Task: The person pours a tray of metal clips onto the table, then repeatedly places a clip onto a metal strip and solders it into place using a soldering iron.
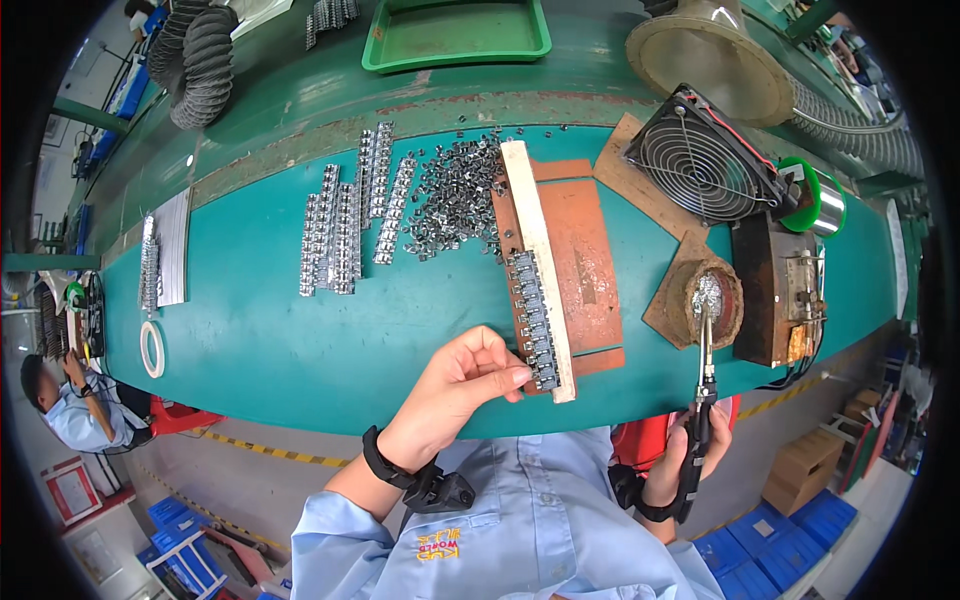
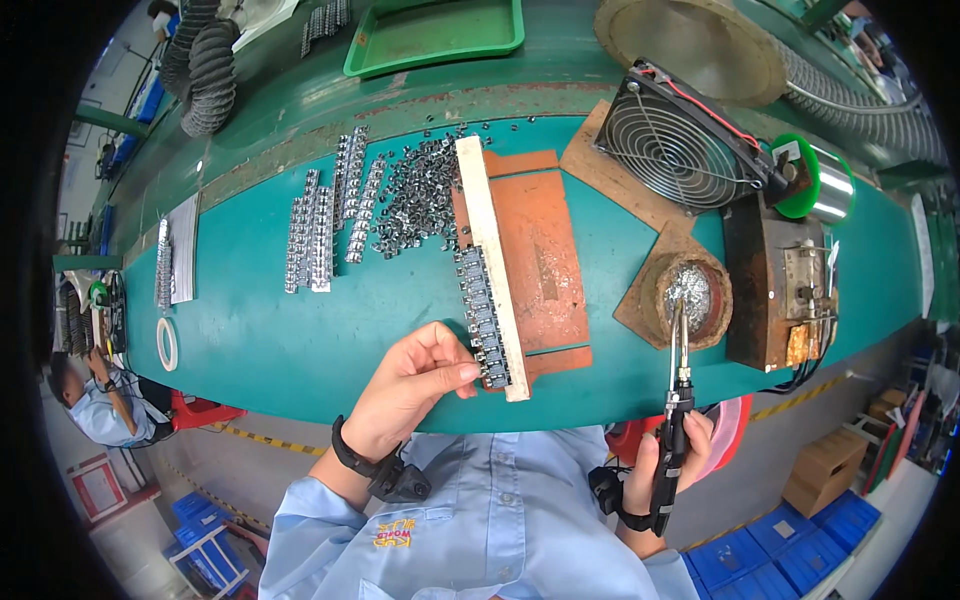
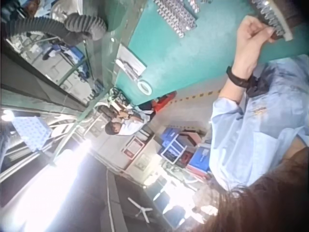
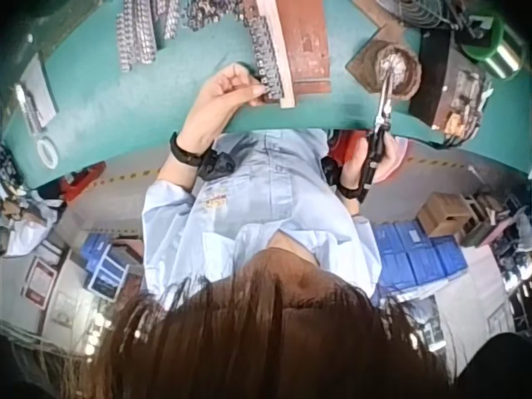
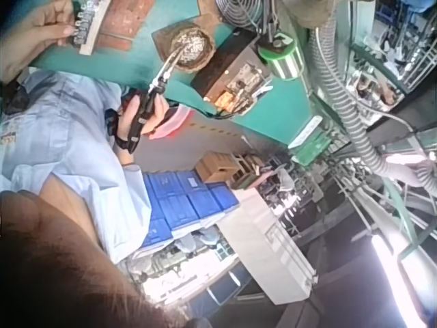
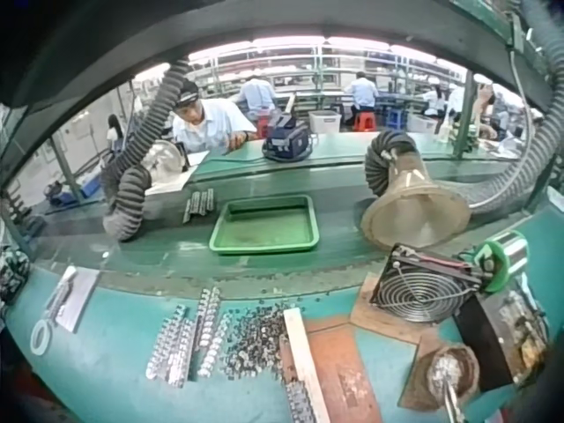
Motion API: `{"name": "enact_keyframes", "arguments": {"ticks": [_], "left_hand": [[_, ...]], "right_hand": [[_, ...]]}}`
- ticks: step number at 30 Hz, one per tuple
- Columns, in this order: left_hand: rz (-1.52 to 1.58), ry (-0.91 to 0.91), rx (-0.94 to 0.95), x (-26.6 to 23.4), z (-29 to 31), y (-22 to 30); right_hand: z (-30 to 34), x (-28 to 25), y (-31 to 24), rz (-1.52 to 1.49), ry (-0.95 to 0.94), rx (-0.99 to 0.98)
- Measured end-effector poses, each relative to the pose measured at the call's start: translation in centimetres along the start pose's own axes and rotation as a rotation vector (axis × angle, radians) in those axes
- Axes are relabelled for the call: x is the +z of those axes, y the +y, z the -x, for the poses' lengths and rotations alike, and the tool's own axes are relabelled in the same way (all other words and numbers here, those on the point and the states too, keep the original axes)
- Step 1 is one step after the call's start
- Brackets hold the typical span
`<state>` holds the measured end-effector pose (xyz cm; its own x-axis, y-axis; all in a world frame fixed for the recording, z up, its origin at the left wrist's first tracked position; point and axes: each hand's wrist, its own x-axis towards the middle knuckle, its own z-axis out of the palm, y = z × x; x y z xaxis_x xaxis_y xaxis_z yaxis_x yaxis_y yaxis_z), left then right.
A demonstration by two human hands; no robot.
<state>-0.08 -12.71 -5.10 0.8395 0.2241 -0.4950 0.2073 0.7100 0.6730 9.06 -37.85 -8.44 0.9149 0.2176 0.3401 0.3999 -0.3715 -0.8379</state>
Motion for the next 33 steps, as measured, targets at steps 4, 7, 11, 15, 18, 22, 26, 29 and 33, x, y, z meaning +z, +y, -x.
{"name": "enact_keyframes", "arguments": {"ticks": [4, 7, 11, 15, 18, 22, 26, 29, 33], "left_hand": [[0.026, 0.026, 0.012, -0.2, 0.2, -0.1], [-0.136, 0.085, 0.068, -0.4, 0.7, 1.4], [-0.635, 0.321, 0.277, -3.2, 0.4, 3.7], [-1.221, 0.602, 0.486, -4.9, -0.8, 6.5], [-1.375, 0.603, 0.592, -4.7, -1.7, 6.0], [-1.578, 0.567, 0.698, -5.0, -2.7, 5.8], [-1.679, 0.547, 0.774, -4.5, -2.8, 5.9], [-1.663, 0.531, 0.788, -4.0, -1.6, 6.0], [-1.401, 0.406, 0.704, -2.8, 0.2, 5.1]], "right_hand": [[-1.1, 1.8, -1.8, -0.288, -0.055, 0.019], [-2.2, 2.8, -2.1, -0.401, -0.16, 0.012], [-3.3, 4.1, -1.7, -0.414, -0.233, -0.008], [-3.9, 4.5, -1.5, -0.287, -0.223, 0.009], [-4.1, 4.3, -1.7, -0.308, -0.258, -0.01], [-4.3, 4.6, -2.0, -0.313, -0.269, -0.023], [-4.3, 4.6, -2.1, -0.293, -0.279, -0.046], [-4.3, 4.6, -2.2, -0.317, -0.282, -0.039], [-4.1, 4.4, -2.1, -0.323, -0.271, -0.016]]}}
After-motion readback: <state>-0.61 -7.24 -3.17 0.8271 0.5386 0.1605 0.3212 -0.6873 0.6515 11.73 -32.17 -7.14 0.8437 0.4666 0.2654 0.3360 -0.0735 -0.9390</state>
